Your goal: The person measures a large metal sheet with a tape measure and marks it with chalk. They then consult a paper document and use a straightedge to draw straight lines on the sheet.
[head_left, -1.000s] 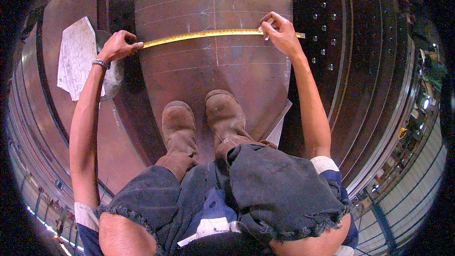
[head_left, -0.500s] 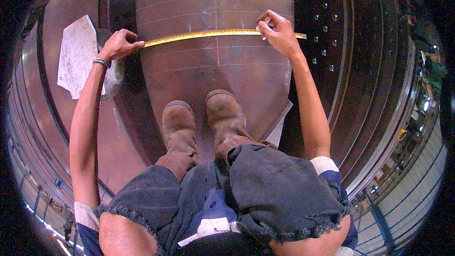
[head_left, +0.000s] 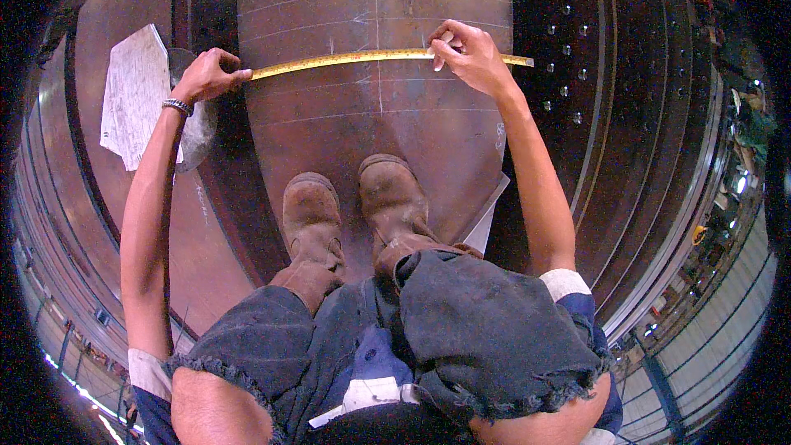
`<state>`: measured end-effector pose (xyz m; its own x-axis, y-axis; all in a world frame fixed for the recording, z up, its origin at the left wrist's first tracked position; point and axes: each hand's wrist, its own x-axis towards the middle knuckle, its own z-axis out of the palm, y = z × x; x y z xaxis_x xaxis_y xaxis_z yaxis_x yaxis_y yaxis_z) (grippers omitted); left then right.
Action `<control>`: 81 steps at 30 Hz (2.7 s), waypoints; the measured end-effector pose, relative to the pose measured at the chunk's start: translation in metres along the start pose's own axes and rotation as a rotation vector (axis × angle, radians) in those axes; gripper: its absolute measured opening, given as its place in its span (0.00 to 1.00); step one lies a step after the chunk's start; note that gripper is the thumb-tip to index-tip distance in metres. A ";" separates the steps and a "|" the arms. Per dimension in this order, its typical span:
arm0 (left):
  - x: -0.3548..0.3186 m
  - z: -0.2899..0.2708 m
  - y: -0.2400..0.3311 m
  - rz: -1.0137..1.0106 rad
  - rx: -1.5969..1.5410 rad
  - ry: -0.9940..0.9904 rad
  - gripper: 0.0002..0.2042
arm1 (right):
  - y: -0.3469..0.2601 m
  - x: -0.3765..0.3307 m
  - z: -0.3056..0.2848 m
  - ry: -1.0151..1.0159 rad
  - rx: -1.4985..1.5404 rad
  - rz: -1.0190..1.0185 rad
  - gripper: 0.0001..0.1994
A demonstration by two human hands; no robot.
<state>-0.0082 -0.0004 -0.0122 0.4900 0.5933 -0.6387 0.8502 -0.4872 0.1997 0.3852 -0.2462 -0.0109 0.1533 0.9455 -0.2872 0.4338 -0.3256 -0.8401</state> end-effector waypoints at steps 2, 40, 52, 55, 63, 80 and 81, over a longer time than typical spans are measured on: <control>-0.001 0.000 0.002 0.007 0.000 0.015 0.36 | 0.001 0.002 0.001 0.015 -0.030 -0.013 0.09; -0.002 -0.008 0.008 -0.058 -0.046 -0.082 0.35 | 0.008 0.002 -0.007 0.067 -0.054 0.078 0.10; -0.006 -0.013 0.016 -0.048 0.006 -0.066 0.36 | 0.017 0.002 -0.014 0.133 -0.142 0.010 0.09; -0.006 -0.011 0.012 -0.037 -0.007 -0.052 0.36 | 0.015 0.003 -0.012 0.121 -0.157 0.039 0.09; -0.006 -0.011 0.014 -0.032 -0.013 -0.051 0.35 | 0.014 0.003 -0.023 0.154 -0.132 0.030 0.10; 0.002 -0.005 0.001 0.016 -0.072 -0.061 0.35 | 0.026 0.003 -0.018 0.150 -0.187 0.056 0.10; 0.001 -0.005 0.002 0.011 -0.081 -0.069 0.35 | 0.023 0.002 -0.019 0.156 -0.179 0.046 0.10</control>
<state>-0.0048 0.0027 -0.0086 0.4875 0.5409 -0.6854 0.8589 -0.4384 0.2649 0.4123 -0.2520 -0.0225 0.3058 0.9220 -0.2374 0.5714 -0.3772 -0.7288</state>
